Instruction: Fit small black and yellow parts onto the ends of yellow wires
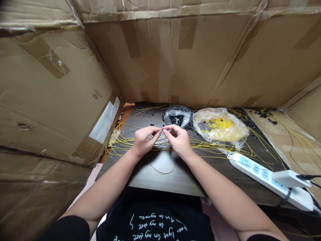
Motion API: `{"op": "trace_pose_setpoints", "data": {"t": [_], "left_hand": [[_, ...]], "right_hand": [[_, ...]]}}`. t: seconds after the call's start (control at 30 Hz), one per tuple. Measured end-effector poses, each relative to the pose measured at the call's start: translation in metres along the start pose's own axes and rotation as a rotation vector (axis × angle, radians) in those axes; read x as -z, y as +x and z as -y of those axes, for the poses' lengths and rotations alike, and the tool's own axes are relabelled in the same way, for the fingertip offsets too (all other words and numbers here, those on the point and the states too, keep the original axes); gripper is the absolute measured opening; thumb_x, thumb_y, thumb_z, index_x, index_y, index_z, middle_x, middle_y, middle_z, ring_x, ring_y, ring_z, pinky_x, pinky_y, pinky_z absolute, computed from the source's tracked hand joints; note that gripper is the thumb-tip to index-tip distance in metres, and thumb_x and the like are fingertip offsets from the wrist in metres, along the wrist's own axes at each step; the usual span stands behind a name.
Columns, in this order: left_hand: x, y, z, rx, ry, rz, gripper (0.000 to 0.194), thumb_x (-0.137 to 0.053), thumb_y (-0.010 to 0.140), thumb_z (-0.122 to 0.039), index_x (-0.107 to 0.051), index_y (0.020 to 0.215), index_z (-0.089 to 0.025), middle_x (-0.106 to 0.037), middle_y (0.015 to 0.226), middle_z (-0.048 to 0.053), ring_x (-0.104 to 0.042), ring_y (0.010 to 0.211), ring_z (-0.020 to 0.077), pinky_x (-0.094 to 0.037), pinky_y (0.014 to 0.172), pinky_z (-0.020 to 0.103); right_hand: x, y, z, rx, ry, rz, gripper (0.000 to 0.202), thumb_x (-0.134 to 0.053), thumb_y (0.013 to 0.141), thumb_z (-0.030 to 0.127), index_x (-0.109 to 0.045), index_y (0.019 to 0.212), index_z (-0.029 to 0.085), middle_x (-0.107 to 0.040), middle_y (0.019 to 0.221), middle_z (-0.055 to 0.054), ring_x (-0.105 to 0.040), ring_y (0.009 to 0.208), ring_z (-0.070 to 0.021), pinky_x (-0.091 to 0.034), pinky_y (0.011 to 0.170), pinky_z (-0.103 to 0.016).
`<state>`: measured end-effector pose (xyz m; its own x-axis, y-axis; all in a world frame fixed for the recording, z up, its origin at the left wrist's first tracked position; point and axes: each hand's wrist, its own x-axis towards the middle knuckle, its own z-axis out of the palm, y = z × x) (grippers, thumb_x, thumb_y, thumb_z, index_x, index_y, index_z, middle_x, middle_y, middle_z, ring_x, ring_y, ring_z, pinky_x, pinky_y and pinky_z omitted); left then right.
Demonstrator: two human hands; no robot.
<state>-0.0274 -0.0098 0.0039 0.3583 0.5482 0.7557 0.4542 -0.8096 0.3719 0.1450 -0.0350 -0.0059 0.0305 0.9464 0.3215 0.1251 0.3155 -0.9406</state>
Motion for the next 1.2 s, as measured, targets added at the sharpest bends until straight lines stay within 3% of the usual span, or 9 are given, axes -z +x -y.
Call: {"op": "trace_pose_setpoints", "data": {"t": [0.17, 0.37, 0.9, 1.2], "left_hand": [[0.0032, 0.003, -0.0043, 0.076, -0.044, 0.068, 0.014, -0.061, 0.09, -0.026, -0.068, 0.1, -0.018, -0.072, 0.089, 0.004, -0.063, 0.066, 0.0112, -0.049, 0.068, 0.025], [0.0031, 0.0025, -0.0022, 0.055, 0.009, 0.074, 0.012, -0.057, 0.091, -0.025, -0.067, 0.09, -0.018, -0.069, 0.08, 0.003, -0.061, 0.066, 0.0113, -0.046, 0.066, 0.024], [0.001, 0.0015, 0.0, 0.051, -0.041, 0.013, 0.012, -0.061, 0.09, -0.025, -0.071, 0.087, -0.019, -0.073, 0.078, 0.002, -0.064, 0.066, 0.0121, -0.049, 0.067, 0.025], [0.0023, 0.0042, -0.0046, 0.182, -0.1, 0.054, 0.015, -0.062, 0.089, -0.03, -0.072, 0.093, -0.019, -0.073, 0.082, 0.003, -0.062, 0.064, 0.0128, -0.049, 0.066, 0.026]], "right_hand": [[-0.0008, 0.0009, -0.0014, 0.013, 0.019, -0.037, 0.027, -0.066, 0.086, 0.043, -0.068, 0.097, 0.019, -0.058, 0.067, 0.0, -0.049, 0.054, -0.011, -0.039, 0.05, -0.025], [0.0012, 0.0, -0.001, 0.047, -0.054, -0.037, 0.025, -0.064, 0.087, 0.042, -0.068, 0.098, 0.019, -0.058, 0.069, 0.0, -0.049, 0.056, -0.0113, -0.04, 0.052, -0.026], [0.0013, -0.0008, 0.0013, 0.127, -0.126, 0.012, 0.022, -0.06, 0.091, 0.038, -0.069, 0.099, 0.019, -0.065, 0.088, -0.004, -0.051, 0.065, -0.0119, -0.042, 0.06, -0.027], [0.0035, 0.0018, 0.001, 0.144, -0.151, -0.02, 0.025, -0.059, 0.091, 0.041, -0.068, 0.098, 0.02, -0.065, 0.089, -0.005, -0.053, 0.068, -0.0137, -0.044, 0.063, -0.028]]}}
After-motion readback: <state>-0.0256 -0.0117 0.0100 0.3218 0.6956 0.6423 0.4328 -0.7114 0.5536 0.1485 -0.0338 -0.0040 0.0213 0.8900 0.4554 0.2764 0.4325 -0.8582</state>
